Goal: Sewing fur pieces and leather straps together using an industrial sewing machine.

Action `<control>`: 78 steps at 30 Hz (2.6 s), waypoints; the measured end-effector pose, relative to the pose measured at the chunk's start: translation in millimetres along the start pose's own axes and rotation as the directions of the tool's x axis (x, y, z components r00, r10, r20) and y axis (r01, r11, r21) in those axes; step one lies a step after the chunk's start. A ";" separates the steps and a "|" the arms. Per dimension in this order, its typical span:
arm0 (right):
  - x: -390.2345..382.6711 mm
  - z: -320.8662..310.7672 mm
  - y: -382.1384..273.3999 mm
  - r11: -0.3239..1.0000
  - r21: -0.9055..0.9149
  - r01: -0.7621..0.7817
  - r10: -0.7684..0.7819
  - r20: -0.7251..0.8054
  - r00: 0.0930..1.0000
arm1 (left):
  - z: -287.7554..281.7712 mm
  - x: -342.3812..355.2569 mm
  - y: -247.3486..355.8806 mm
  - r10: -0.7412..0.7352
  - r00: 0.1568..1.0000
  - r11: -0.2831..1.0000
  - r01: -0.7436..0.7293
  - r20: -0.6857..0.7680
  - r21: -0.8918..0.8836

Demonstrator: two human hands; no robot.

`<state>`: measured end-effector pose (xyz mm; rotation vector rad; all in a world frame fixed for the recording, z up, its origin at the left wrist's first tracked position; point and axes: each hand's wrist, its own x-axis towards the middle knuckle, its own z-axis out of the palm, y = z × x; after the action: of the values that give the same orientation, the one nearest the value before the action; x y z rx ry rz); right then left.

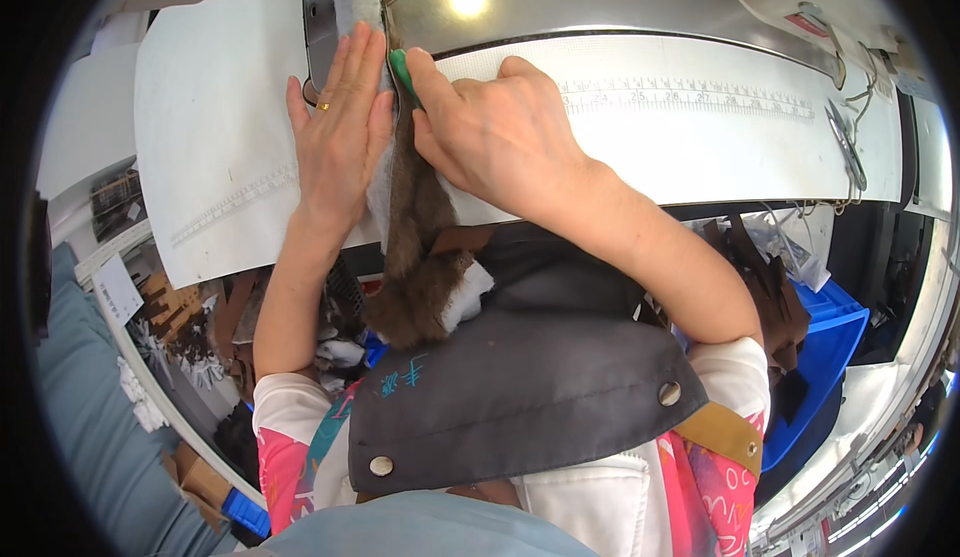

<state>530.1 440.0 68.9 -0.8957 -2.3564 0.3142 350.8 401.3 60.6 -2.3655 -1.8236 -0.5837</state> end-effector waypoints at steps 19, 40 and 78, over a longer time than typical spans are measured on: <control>3.0 -25.0 8.8 0.994 0.029 0.106 -0.110 0.269 0.957 | 3.4 23.6 -11.4 0.058 0.987 0.993 -0.041 -0.149 0.110; -0.5 -8.9 -7.9 0.995 -0.019 -0.096 0.097 0.073 0.993 | 3.4 3.3 -4.6 0.037 0.973 0.999 -0.038 -0.227 0.002; -19.0 -31.6 -10.6 0.981 0.089 -0.175 0.156 0.194 0.968 | 6.2 17.3 -30.9 0.090 0.964 0.975 -0.137 -0.250 -0.177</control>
<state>555.1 419.8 89.9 -1.0548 -2.4115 0.6088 326.7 427.5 56.3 -2.3700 -1.5807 -1.0255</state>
